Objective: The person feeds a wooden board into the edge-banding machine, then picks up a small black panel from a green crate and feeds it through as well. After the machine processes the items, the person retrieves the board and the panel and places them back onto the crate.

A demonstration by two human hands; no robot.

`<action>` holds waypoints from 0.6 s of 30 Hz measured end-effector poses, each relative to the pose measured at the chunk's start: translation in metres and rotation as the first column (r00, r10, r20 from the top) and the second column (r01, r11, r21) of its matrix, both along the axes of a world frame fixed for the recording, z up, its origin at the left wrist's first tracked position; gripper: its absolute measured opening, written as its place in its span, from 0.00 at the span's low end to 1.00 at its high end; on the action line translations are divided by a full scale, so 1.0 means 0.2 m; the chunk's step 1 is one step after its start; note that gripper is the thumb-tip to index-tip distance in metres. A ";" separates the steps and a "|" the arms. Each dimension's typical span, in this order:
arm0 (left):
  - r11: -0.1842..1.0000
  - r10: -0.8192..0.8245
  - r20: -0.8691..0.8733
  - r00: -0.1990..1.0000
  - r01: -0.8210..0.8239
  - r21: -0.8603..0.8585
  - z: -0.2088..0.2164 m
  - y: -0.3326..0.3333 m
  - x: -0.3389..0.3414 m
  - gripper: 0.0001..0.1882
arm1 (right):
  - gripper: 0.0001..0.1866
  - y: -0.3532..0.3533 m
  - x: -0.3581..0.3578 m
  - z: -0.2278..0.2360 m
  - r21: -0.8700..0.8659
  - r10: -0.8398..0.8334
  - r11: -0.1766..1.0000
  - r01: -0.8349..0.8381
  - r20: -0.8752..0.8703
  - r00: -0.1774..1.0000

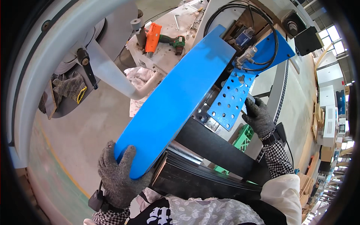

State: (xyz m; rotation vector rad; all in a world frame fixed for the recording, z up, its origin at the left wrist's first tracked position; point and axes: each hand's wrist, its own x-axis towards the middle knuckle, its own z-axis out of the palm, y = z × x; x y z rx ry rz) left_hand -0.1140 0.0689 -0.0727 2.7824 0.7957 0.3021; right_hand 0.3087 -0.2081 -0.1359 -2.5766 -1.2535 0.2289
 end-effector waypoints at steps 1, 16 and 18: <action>1.000 0.004 -0.045 0.999 -0.003 0.006 0.01 0.00 -0.01 0.44 | 0.38 0.00 0.01 -0.02 -0.001 0.003 1.000 -0.003 0.000 1.000; 1.000 -0.022 0.001 1.000 0.022 0.007 0.00 -0.01 0.03 0.41 | 0.32 -0.01 0.42 -0.07 -0.016 -0.072 0.996 0.086 0.425 0.902; 1.000 -0.001 0.011 1.000 0.001 0.013 0.01 0.00 0.01 0.41 | 0.32 0.12 0.20 0.02 0.020 -0.067 0.998 0.064 0.387 0.920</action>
